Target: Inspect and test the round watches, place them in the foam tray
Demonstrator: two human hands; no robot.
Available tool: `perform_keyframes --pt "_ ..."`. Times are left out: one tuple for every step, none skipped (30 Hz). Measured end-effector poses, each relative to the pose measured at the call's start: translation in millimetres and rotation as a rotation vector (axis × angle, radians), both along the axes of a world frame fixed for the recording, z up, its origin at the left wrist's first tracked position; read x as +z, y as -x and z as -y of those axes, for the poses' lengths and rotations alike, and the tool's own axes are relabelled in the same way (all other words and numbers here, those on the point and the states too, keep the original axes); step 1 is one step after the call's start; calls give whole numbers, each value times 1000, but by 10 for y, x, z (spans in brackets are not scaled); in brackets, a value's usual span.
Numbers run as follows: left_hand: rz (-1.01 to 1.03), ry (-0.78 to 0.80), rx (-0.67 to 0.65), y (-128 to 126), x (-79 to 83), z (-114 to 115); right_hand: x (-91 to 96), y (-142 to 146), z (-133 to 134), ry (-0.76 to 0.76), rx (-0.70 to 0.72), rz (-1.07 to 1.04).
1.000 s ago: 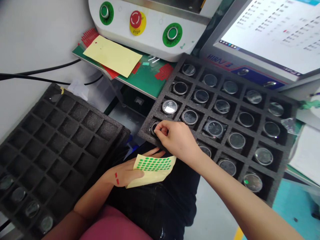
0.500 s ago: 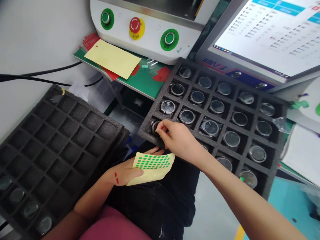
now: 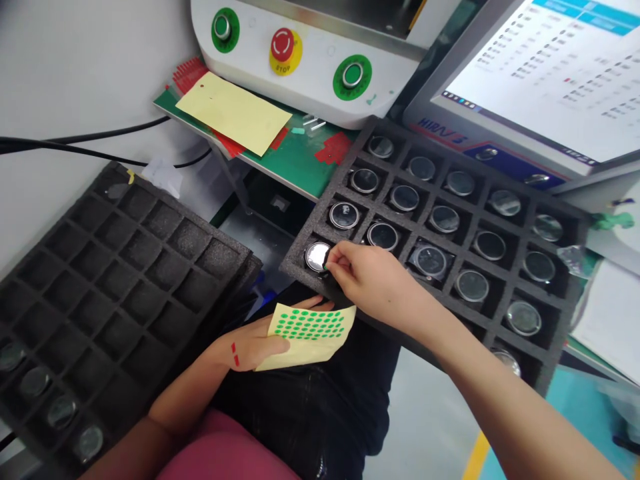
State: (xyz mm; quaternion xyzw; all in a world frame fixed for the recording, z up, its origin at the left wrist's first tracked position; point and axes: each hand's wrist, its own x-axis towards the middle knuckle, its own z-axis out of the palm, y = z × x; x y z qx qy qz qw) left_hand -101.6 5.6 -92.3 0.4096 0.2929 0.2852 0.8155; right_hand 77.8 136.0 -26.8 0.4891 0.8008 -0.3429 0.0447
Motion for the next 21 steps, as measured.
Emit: perform_keyframes --pt "-8 9 -8 0 9 -2 -10 8 3 -15 3 14" --pt "-18 18 -15 -1 19 -6 -24 20 8 -30 1 30" --pt "-28 27 -23 -2 31 -11 -39 33 12 -45 -4 47" --pt "-37 36 -27 -3 40 -17 -54 44 15 -59 -12 62" --pt "-43 45 -34 -5 47 -21 -69 51 15 -73 -25 76" --pt "-44 51 -36 -8 51 -24 -79 51 12 -88 -47 91" --pt "-38 55 -33 -11 50 -24 -85 42 4 -108 -71 105" --pt "-28 55 -25 -13 46 -22 -84 24 -9 -138 -85 108" --pt "-17 55 -15 -14 40 -17 -78 -2 -27 -180 -70 91" --pt "-6 54 -7 -14 32 -12 -66 -34 -49 -230 -19 46" --pt "2 55 -4 -13 25 -6 -52 -68 -74 -286 66 -18" --pt "9 57 -1 -13 20 -2 -38 -100 -101 -344 179 -85" --pt "13 63 0 -12 17 2 -27 -125 -127 -399 305 -135" --pt "17 71 3 -13 18 3 -20 -138 -149 -444 424 -154" --pt "22 82 11 -15 22 2 -19 -138 -167 -482 527 -135" --pt "27 93 22 -17 30 -1 -21 -124 -180 -520 609 -84" --pt "29 100 29 -20 39 -5 -25 -96 -187 -554 676 -16" --pt "26 103 27 -23 50 -9 -28 -57 -191 -584 725 51" --pt "19 104 20 -25 62 -13 -27 -11 -191 -610 758 113" --pt "11 105 13 -28 73 -15 -20 38 -189 -632 779 167" --pt "3 109 8 -30 82 -17 -7 87 -186 -650 795 212"
